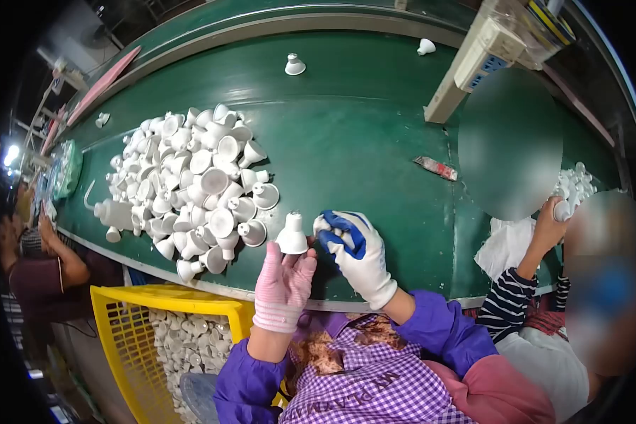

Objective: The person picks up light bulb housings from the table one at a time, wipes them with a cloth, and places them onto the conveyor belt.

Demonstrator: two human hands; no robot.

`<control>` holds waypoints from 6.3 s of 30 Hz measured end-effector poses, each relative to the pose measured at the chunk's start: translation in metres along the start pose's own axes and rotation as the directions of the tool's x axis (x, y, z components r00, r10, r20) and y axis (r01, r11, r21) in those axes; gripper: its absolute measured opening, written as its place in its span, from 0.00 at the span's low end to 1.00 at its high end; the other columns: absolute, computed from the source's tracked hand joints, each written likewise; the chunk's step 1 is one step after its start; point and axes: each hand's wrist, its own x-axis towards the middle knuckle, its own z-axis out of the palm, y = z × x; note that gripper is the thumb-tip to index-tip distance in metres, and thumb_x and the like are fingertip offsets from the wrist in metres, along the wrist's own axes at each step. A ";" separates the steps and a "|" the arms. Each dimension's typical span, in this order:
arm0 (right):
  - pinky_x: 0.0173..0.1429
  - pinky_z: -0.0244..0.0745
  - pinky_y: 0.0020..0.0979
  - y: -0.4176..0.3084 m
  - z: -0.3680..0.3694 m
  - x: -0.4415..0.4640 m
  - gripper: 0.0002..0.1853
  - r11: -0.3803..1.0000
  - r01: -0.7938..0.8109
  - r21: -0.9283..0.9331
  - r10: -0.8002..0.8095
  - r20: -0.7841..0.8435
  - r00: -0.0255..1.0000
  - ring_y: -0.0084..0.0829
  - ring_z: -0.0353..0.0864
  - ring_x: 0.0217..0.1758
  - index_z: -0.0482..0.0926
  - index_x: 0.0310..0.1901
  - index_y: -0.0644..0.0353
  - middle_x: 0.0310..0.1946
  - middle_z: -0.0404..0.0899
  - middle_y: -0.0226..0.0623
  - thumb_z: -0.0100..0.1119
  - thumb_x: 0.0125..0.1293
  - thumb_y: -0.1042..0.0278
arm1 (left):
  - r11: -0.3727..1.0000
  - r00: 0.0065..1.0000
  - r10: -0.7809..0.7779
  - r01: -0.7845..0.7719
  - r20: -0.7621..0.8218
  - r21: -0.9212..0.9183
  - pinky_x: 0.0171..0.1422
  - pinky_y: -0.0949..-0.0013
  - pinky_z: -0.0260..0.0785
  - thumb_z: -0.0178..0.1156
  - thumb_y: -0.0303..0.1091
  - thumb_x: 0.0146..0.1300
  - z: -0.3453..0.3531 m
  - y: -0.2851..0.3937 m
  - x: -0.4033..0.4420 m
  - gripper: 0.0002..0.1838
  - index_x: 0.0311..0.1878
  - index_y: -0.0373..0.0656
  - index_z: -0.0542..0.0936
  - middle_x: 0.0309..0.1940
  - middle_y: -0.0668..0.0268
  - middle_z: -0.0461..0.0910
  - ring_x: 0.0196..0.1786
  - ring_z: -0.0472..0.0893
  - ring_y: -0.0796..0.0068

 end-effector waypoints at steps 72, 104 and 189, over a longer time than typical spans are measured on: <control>0.44 0.73 0.22 -0.057 0.001 -0.005 0.11 0.945 -0.295 0.143 0.269 0.178 0.946 0.19 0.75 0.38 0.77 0.38 0.65 0.42 0.81 0.35 0.68 0.55 0.75 | -0.300 0.565 0.468 -0.622 0.680 0.724 0.60 0.62 0.71 0.60 0.22 0.57 0.016 -0.012 -0.020 0.28 0.62 0.34 0.65 0.59 0.47 0.67 0.58 0.74 0.52; 0.37 0.72 0.19 -0.058 -0.014 0.004 0.07 0.923 -0.278 0.268 0.222 0.220 0.950 0.14 0.73 0.35 0.74 0.34 0.63 0.43 0.83 0.37 0.65 0.57 0.78 | 0.355 0.877 0.307 -0.466 0.370 0.811 0.42 0.67 0.75 0.65 0.40 0.61 0.023 -0.006 -0.024 0.28 0.57 0.36 0.67 0.49 0.53 0.75 0.44 0.82 0.62; 0.56 0.75 0.30 -0.062 0.015 0.031 0.29 0.998 0.033 0.048 -0.047 0.329 0.943 0.31 0.78 0.54 0.72 0.58 0.62 0.55 0.74 0.37 0.69 0.53 0.75 | 0.645 0.925 0.319 -0.372 0.208 0.667 0.41 0.79 0.70 0.63 0.26 0.62 0.056 0.045 -0.011 0.10 0.46 0.37 0.78 0.34 0.69 0.80 0.36 0.77 0.82</control>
